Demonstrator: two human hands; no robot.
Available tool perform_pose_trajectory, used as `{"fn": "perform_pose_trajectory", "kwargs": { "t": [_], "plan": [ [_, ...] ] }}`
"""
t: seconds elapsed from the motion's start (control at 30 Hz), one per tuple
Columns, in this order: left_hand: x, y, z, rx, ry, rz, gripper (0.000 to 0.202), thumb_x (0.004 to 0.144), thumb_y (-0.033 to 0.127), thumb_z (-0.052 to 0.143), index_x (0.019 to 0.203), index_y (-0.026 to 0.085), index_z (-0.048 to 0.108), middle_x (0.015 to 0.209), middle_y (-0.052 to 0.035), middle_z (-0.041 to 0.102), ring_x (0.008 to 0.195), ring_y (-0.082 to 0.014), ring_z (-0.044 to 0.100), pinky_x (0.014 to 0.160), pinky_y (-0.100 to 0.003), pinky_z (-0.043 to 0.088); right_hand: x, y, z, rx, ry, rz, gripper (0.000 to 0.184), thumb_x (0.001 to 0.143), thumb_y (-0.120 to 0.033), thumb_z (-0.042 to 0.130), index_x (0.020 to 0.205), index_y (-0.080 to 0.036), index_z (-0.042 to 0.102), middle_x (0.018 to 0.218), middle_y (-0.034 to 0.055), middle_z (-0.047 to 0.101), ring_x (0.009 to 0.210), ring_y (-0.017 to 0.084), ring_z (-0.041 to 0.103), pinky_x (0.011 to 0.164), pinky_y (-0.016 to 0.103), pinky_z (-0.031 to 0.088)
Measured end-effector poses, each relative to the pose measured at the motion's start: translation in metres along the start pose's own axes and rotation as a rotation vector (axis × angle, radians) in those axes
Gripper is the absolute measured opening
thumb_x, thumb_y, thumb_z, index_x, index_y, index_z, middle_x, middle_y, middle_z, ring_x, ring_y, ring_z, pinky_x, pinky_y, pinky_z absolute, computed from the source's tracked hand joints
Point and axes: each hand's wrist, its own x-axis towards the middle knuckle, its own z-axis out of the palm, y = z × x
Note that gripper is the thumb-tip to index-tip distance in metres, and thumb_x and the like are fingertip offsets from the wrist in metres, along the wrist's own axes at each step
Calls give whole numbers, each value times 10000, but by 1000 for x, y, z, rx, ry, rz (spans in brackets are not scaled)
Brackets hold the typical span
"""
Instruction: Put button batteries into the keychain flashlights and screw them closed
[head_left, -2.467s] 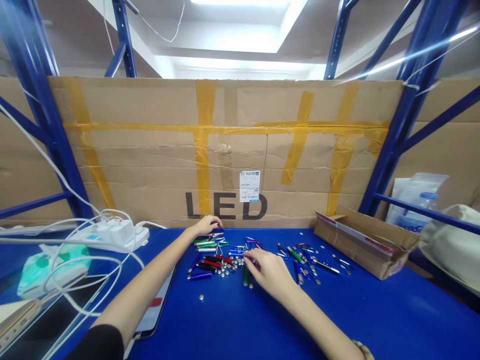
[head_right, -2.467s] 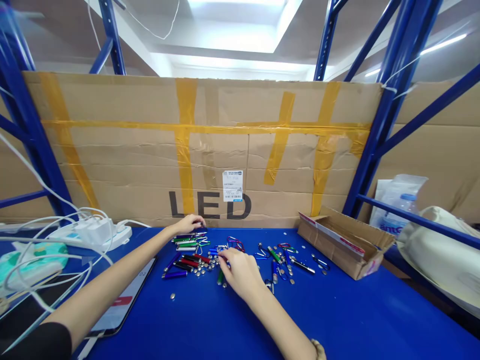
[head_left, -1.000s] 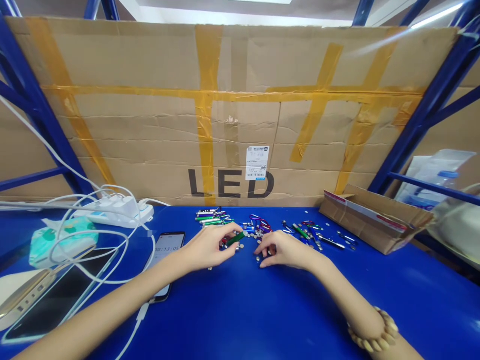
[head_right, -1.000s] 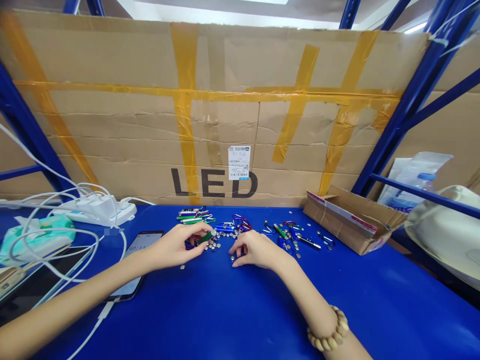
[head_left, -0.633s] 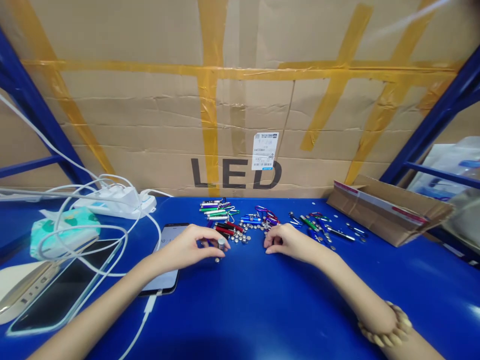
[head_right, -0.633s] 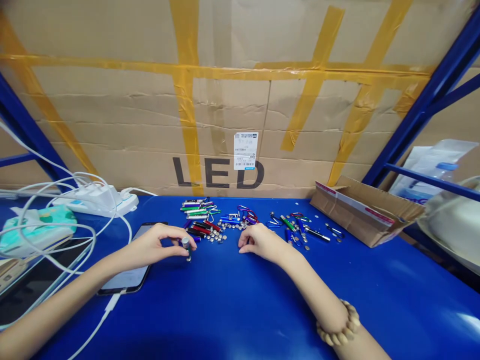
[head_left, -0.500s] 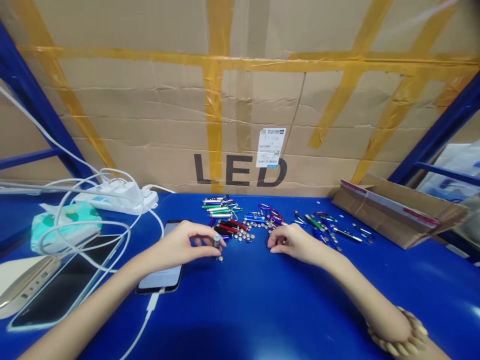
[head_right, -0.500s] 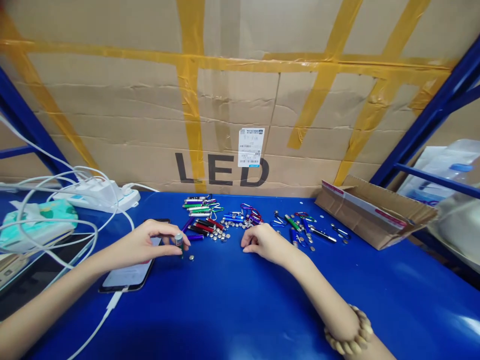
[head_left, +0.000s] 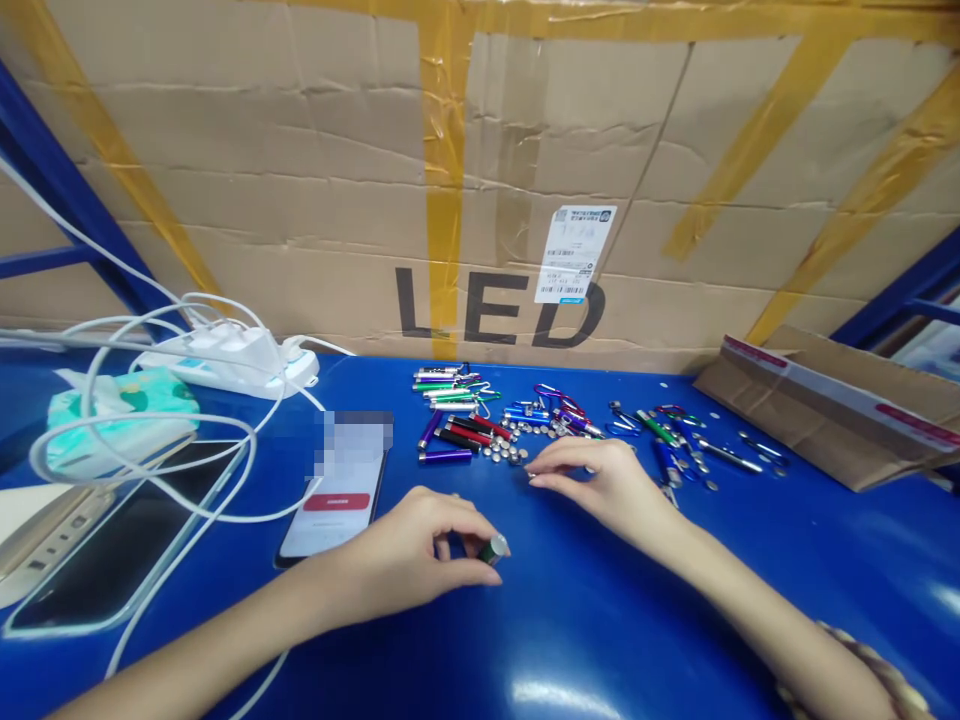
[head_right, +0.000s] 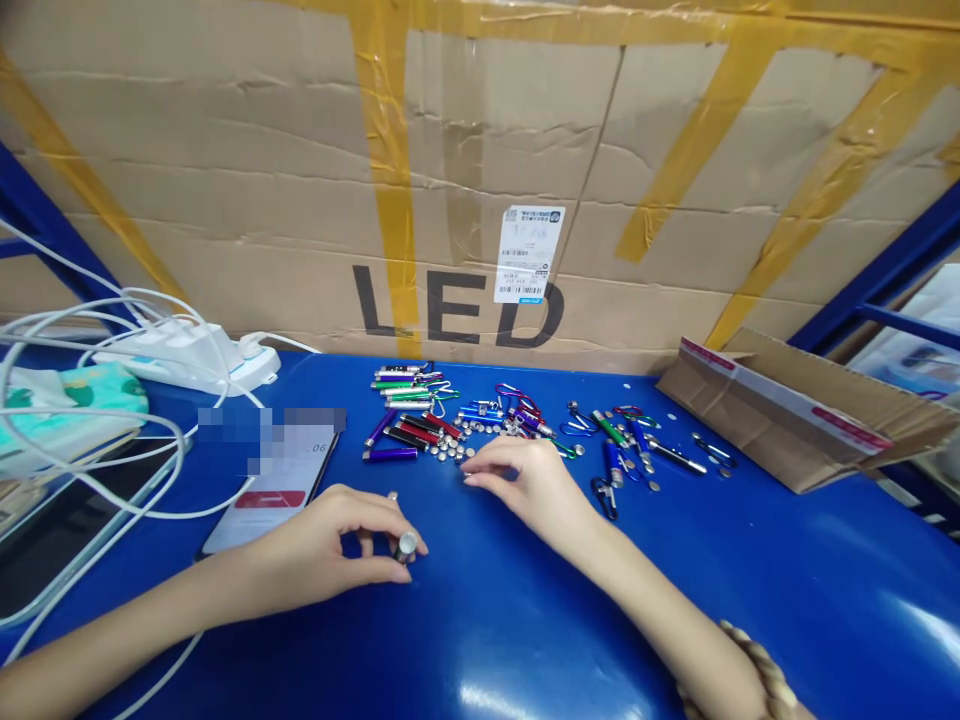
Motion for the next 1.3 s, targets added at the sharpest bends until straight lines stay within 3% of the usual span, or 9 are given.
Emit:
{"fn": "perform_pose_trajectory", "kwargs": {
  "t": [0.07, 0.23, 0.63, 0.7, 0.9, 1.0, 1.1, 1.2, 1.3],
  "plan": [
    [-1, 1, 2, 24, -8, 22, 129, 763, 228, 667, 877, 181, 705, 803, -18, 708, 700, -115, 610, 563, -152, 431, -4, -14, 6, 66, 113, -90, 91, 784, -222, 625, 793, -190, 710, 794, 37, 701, 741, 147, 650, 699, 260, 533],
    [-1, 0, 0, 43, -44, 53, 120, 785, 250, 647, 830, 151, 699, 720, -9, 651, 610, -93, 563, 552, -153, 421, -18, -40, 13, 184, 44, -342, 188, 804, -127, 594, 950, -206, 682, 806, 27, 686, 714, 113, 628, 638, 216, 527],
    [-3, -3, 1, 29, -56, 82, 127, 791, 260, 639, 751, 149, 684, 611, 21, 566, 565, -89, 535, 542, -157, 408, -25, -44, 3, -195, -173, -565, 411, 885, -130, 462, 1292, -189, 462, 846, 52, 673, 812, 179, 606, 661, 282, 507],
    [-3, -3, 2, 16, -50, 92, 140, 787, 265, 643, 718, 147, 674, 603, 23, 564, 559, -91, 531, 537, -161, 406, -26, -46, 4, -179, -199, -524, 449, 884, -127, 455, 1322, -222, 427, 835, 39, 670, 794, 170, 607, 651, 273, 509],
    [-2, -2, 1, 35, -62, 107, 165, 829, 239, 588, 721, 155, 681, 669, -4, 631, 620, -116, 556, 589, -193, 417, -23, -46, 7, 113, -223, -164, 522, 796, -122, 556, 1283, -276, 448, 869, -14, 666, 778, 113, 599, 713, 230, 525],
    [1, 1, -5, 19, 59, 15, 157, 828, 204, 557, 737, 165, 679, 705, -7, 655, 630, -120, 567, 569, -195, 425, -17, -40, 8, 187, -65, -97, 300, 830, -169, 537, 1122, -229, 571, 880, 19, 657, 737, 105, 606, 637, 209, 529],
    [4, 5, -11, -132, 293, -94, 141, 810, 237, 529, 803, 159, 647, 800, -31, 675, 686, -142, 604, 575, -208, 476, -11, -28, 12, 104, 73, -75, 217, 856, -221, 506, 1051, -203, 600, 954, 61, 615, 802, 131, 605, 649, 240, 534],
    [6, 5, -15, -334, 508, -148, 184, 803, 309, 522, 875, 150, 579, 809, -43, 658, 742, -165, 629, 571, -225, 521, -9, -20, 23, -99, -41, -120, 346, 863, -275, 503, 1205, -228, 517, 1173, 89, 538, 1067, 193, 527, 897, 370, 471],
    [7, 0, -13, -407, 583, -156, 224, 789, 350, 560, 906, 159, 543, 857, -45, 652, 798, -178, 634, 563, -224, 531, -10, -23, 36, -224, -243, -164, 477, 885, -363, 464, 1341, -261, 370, 1352, 89, 411, 1219, 227, 398, 992, 442, 372]
  ]
}}
